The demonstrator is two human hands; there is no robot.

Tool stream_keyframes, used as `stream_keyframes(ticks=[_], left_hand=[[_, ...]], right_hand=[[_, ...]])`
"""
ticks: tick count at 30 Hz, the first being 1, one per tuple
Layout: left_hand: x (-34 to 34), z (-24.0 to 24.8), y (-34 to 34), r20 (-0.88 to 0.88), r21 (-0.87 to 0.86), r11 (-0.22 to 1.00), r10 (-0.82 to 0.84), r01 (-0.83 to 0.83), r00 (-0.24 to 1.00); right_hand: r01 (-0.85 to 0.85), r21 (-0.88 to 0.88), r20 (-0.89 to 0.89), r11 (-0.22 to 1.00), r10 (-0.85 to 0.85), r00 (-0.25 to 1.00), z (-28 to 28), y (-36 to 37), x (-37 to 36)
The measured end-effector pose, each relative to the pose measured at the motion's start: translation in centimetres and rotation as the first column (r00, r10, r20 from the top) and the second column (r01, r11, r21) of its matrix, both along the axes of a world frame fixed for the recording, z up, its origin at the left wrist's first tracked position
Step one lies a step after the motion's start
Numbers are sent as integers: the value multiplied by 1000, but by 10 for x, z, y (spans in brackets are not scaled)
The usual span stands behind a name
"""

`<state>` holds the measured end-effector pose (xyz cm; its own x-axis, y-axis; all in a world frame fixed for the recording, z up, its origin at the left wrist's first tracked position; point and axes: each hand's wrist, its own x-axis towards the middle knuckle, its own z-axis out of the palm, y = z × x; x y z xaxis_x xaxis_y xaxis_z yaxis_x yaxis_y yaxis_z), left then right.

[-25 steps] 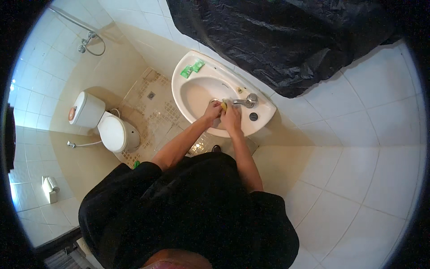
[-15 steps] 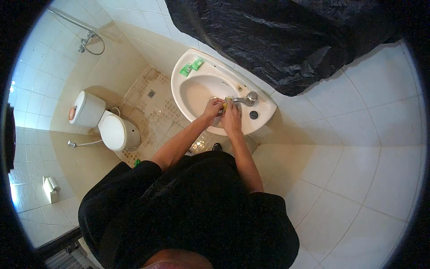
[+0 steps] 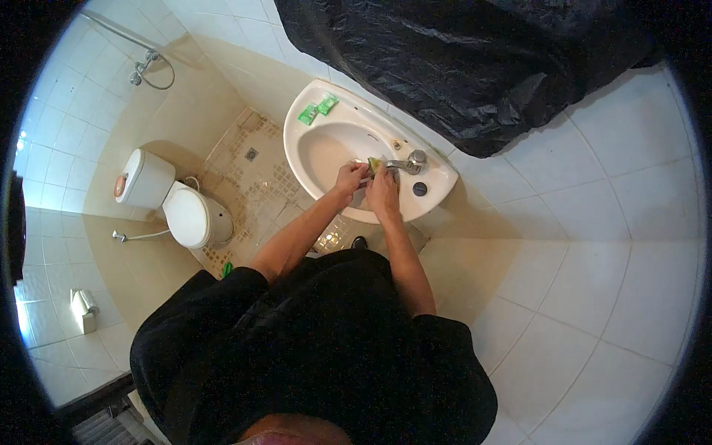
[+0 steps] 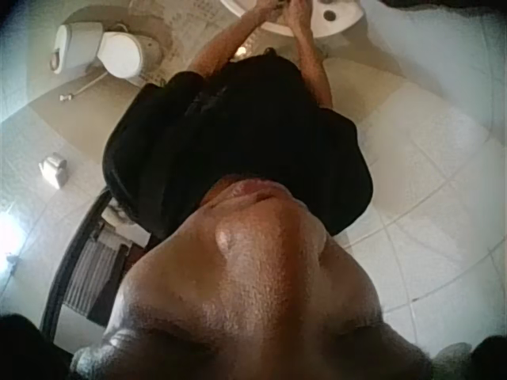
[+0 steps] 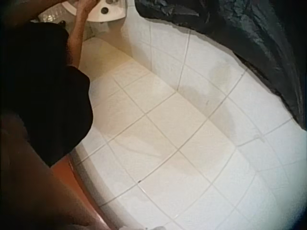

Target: The person cleans a bathroom using a sponge. They wipe the toilet seat, rinse the sponge at the sink, and scrub the tiled walls around the toilet and shower area. The person repeatedly rinses the sponge and continues wiping different sections of the wall.

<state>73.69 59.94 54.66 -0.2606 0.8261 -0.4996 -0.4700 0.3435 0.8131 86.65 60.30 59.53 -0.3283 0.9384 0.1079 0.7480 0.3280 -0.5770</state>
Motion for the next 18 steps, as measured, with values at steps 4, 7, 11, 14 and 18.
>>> stream_keyframes(ticks=[4,7,11,14,18], left_hand=[[-2,-4,0,-8,35,999,-12,12,1000],[-3,-5,-1,19,52,999,-4,3,1000],[-2,1,0,12,17,1000,-5,4,1000],[-3,-2,0,21,-1,1000,-10,10,1000],[-1,-4,2,31,-1,1000,-29,29,999]], right_hand=[[-33,-76,16,997,34,999,-3,7,0],[-18,-144,35,989,23,999,1,10,-1],[-6,-86,-18,996,4,1000,-8,13,1],[4,-73,-86,997,-11,996,-6,10,1],[-36,-123,-96,992,25,995,-5,17,4]])
